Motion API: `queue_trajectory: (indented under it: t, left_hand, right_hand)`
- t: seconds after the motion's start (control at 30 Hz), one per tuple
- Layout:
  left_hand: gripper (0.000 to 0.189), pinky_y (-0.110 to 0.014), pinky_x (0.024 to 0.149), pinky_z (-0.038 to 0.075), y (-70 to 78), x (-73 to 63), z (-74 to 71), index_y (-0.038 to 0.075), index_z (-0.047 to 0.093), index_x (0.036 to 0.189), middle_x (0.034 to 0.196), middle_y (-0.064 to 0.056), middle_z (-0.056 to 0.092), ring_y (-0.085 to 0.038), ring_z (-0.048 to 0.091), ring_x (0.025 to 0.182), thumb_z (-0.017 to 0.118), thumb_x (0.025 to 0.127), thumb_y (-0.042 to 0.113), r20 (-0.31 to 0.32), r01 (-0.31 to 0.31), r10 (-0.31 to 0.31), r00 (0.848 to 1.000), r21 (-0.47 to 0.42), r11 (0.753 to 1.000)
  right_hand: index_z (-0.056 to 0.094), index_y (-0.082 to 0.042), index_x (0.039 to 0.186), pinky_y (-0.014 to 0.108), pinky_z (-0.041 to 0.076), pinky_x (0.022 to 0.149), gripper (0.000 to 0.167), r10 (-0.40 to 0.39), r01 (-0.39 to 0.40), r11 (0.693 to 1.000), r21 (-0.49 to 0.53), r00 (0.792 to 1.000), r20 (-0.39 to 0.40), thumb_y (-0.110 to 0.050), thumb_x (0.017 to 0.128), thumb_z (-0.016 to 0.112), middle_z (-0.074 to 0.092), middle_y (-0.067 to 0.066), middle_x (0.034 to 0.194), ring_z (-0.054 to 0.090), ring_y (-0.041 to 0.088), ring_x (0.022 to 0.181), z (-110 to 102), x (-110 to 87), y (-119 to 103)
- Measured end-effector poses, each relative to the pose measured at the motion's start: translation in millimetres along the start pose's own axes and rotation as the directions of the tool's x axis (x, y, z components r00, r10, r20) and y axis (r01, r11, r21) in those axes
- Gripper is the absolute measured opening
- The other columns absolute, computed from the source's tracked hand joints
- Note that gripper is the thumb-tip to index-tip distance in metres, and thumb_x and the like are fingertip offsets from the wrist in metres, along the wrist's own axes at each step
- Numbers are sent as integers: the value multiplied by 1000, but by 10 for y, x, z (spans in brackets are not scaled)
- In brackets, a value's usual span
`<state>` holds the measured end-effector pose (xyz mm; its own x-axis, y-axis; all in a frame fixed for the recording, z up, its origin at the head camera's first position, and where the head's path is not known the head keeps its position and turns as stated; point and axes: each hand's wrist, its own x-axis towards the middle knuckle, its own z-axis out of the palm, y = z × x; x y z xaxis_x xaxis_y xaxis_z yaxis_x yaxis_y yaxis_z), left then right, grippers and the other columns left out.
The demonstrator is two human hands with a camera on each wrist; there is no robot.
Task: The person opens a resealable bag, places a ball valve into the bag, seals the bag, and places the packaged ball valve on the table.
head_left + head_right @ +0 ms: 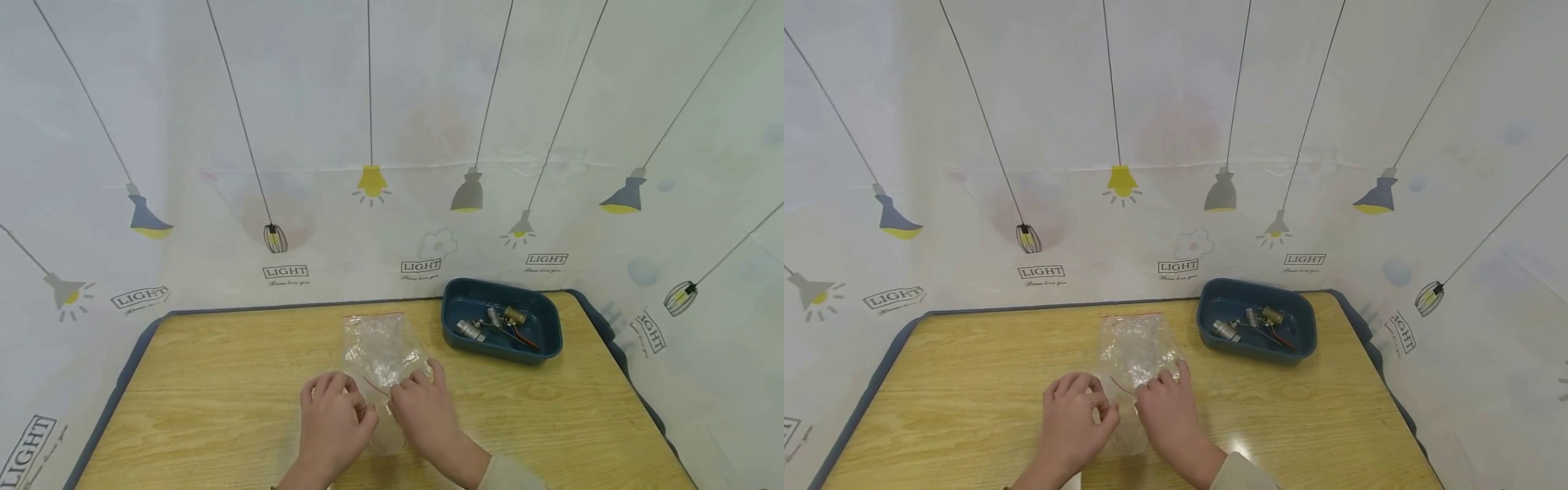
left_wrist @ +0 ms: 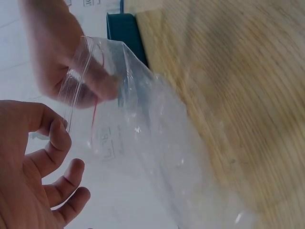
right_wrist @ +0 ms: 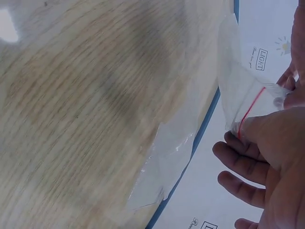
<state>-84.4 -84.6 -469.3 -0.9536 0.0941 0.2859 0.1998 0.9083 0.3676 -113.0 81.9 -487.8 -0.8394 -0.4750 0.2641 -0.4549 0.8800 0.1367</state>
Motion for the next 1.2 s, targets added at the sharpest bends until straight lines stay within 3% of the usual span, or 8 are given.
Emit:
queue_trajectory:
  t: [0.2, 0.6, 1.07, 1.2]
  left_hand:
    - [41, -55, 100, 35, -80, 8, -2, 28, 40, 42, 87, 6, 58, -24, 54, 105, 69, 71, 24, -39, 6, -6, 999, 13, 1000]
    - [39, -57, 101, 35, -121, 25, 46, 28, 43, 44, 90, 5, 59, -26, 53, 110, 68, 74, 25, 14, 39, -39, 999, 11, 999]
    - [39, -57, 100, 36, -169, 45, 88, 26, 46, 46, 92, 3, 60, -26, 54, 110, 70, 77, 25, 24, 64, -63, 998, -9, 998]
    - [40, -57, 101, 36, -193, 56, 113, 27, 45, 46, 92, 4, 60, -26, 53, 110, 69, 77, 27, 27, 75, -75, 997, -8, 997]
  right_hand:
    - [64, -21, 71, 56, 33, 105, 19, 50, -53, 998, 30, 995, 88, -33, 84, 69, 67, -6, 72, 59, 18, 84, 43, -13, 98]
    - [64, -20, 68, 55, 36, 101, 21, 52, -52, 992, 116, 999, 8, -33, 83, 69, 67, -4, 71, 58, 19, 80, 82, -52, 157]
    - [63, -24, 73, 55, 38, 101, 29, 64, -74, 983, 169, 996, 65, -45, 92, 59, 66, -7, 75, 60, 19, 84, 38, -55, 151]
    - [63, -22, 79, 53, 40, 100, 24, 70, -74, 987, 142, 997, 34, -43, 91, 61, 66, -5, 80, 62, 20, 89, 57, -74, 218]
